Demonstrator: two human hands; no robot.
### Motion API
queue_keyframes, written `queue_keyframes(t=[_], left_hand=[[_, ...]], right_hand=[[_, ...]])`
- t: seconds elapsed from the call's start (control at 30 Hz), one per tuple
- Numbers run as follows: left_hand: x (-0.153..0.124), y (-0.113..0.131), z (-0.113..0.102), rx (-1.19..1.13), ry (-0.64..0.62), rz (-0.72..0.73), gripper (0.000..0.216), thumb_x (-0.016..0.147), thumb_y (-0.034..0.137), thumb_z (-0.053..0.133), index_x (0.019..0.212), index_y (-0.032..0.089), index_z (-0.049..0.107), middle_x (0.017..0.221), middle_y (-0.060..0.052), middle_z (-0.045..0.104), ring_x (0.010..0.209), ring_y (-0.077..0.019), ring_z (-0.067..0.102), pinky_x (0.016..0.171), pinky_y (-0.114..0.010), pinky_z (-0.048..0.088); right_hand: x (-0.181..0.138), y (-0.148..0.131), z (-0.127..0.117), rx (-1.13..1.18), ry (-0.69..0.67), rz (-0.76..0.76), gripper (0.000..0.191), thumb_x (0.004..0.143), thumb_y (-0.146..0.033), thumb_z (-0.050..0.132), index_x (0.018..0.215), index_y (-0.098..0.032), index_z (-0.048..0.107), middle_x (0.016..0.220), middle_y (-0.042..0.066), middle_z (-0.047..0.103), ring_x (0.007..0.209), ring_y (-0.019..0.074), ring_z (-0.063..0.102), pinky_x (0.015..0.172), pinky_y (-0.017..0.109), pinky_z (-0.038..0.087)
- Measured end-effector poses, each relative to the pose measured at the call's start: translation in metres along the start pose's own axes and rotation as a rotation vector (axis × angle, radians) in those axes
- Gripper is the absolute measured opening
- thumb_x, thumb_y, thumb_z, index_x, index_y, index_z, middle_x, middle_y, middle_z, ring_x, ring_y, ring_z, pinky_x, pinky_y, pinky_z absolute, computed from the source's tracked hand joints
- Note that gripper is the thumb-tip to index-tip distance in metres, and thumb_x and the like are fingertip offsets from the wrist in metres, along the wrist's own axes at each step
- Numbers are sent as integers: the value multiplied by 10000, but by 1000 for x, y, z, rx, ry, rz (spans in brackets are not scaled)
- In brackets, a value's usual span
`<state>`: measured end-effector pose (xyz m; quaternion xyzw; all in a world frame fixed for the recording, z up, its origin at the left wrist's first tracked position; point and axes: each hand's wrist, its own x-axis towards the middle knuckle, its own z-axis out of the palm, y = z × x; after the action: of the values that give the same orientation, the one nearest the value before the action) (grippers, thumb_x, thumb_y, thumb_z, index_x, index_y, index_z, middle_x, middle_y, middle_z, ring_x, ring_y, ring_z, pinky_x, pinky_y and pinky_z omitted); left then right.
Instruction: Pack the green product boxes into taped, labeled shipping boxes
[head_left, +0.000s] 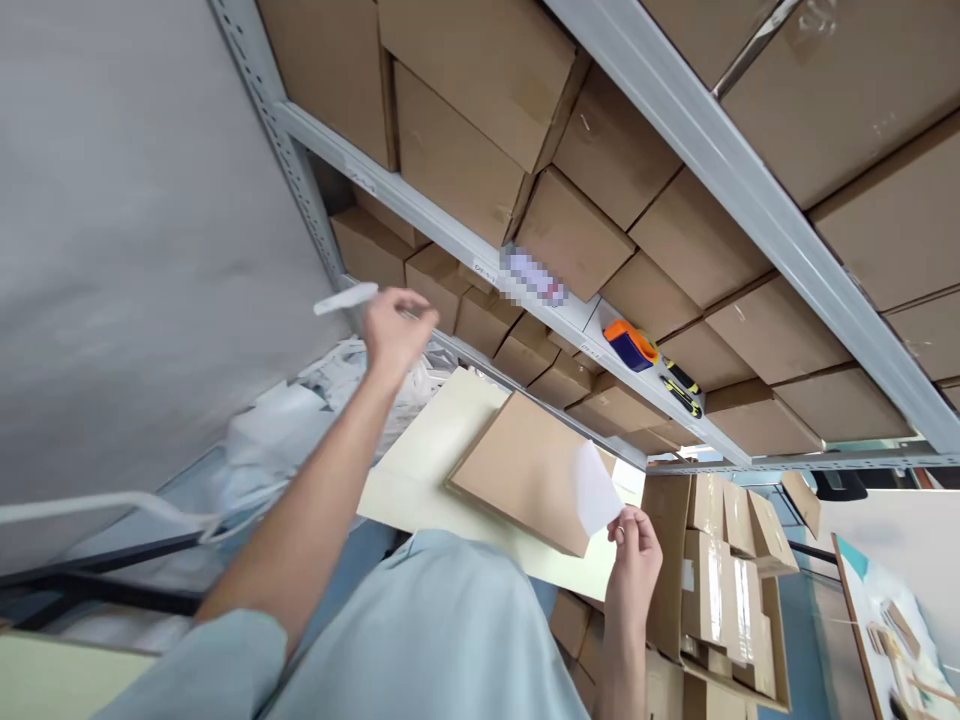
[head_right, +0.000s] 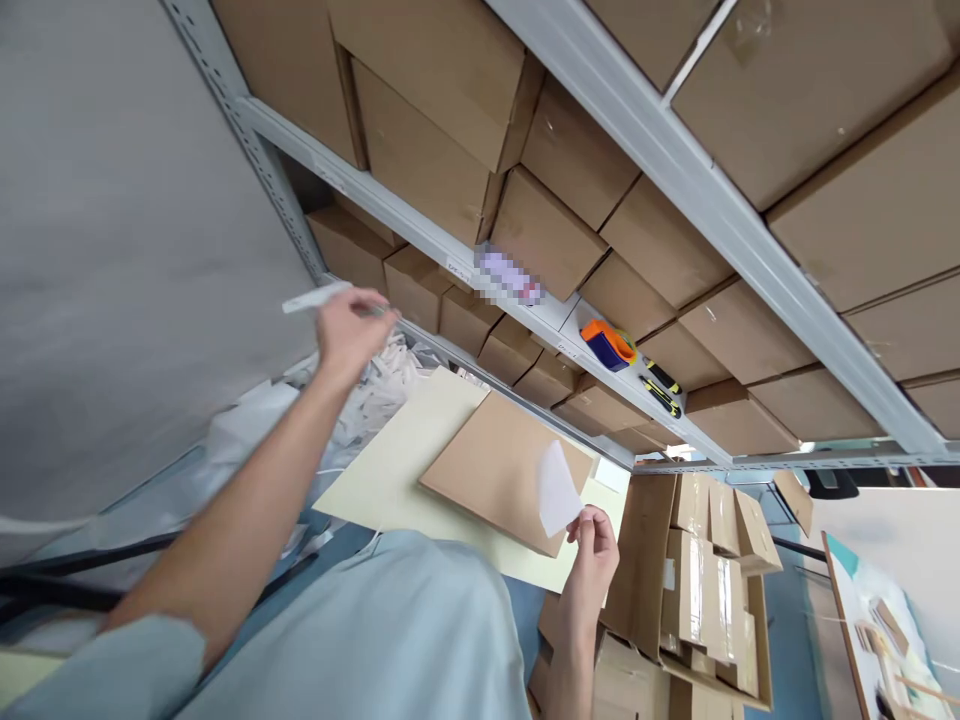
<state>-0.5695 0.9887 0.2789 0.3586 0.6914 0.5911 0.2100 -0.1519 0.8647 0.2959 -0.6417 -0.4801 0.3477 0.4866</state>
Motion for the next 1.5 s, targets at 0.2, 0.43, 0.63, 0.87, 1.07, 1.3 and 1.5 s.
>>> queue_keyframes(t=[0.2,0.43,0.63,0.87,1.07,1.3,1.5], left_hand=[[-124,-12,68,-178,-233,-147,74,760,236,707,777,213,775,1124,-83,819,1120,-259,762,986,-383,622],[-197,8,86,-268,-369,-192,172,743,417,753,763,248,781,1083,-109,815,1135,-310,766,1028,-456,597],[-213,38,86,-326,-345,-293,298,723,471,894,770,234,719,1110,-115,814,1147,-305,755,1087,-464,589],[-248,76,109,-576,-652,-615,478,786,644,893,903,206,740,1109,-129,822,1180,-328,766,1039,-480,637],[-266,86,130,-574,-623,-653,420,776,569,888,875,210,694,1021,-85,812,1017,-281,783,881,-409,653],[-275,80,141,-410,-589,-633,414,736,562,886,836,215,684,890,-50,782,898,-255,759,822,-373,613],[-275,65,134,-253,-534,-465,416,813,614,823,881,230,679,940,-52,780,1004,-269,733,851,-345,566]], right_hand=[[3,-6,5,-62,32,-86,378,976,-558,730,862,-199,699,762,-3,599,705,178,586,686,292,477],[10,-3,5,-150,50,-344,294,1053,-449,681,898,-201,707,909,44,669,809,186,639,732,306,543],[11,-8,-9,-190,29,-524,149,1091,-263,636,960,-219,691,921,33,668,851,185,660,753,319,557],[10,11,-31,-359,60,-997,226,1022,-150,713,1195,-295,729,955,47,770,805,205,744,690,347,615],[1,31,-45,-396,-120,-1041,256,1019,-152,739,1214,-319,736,949,31,819,768,187,775,656,324,599],[-6,43,-52,-393,-292,-911,227,1044,-131,711,1220,-266,757,976,52,815,798,186,764,706,311,589],[12,37,-68,-86,-400,-461,120,1084,-276,715,1077,-244,830,973,43,778,845,161,728,705,277,587]])
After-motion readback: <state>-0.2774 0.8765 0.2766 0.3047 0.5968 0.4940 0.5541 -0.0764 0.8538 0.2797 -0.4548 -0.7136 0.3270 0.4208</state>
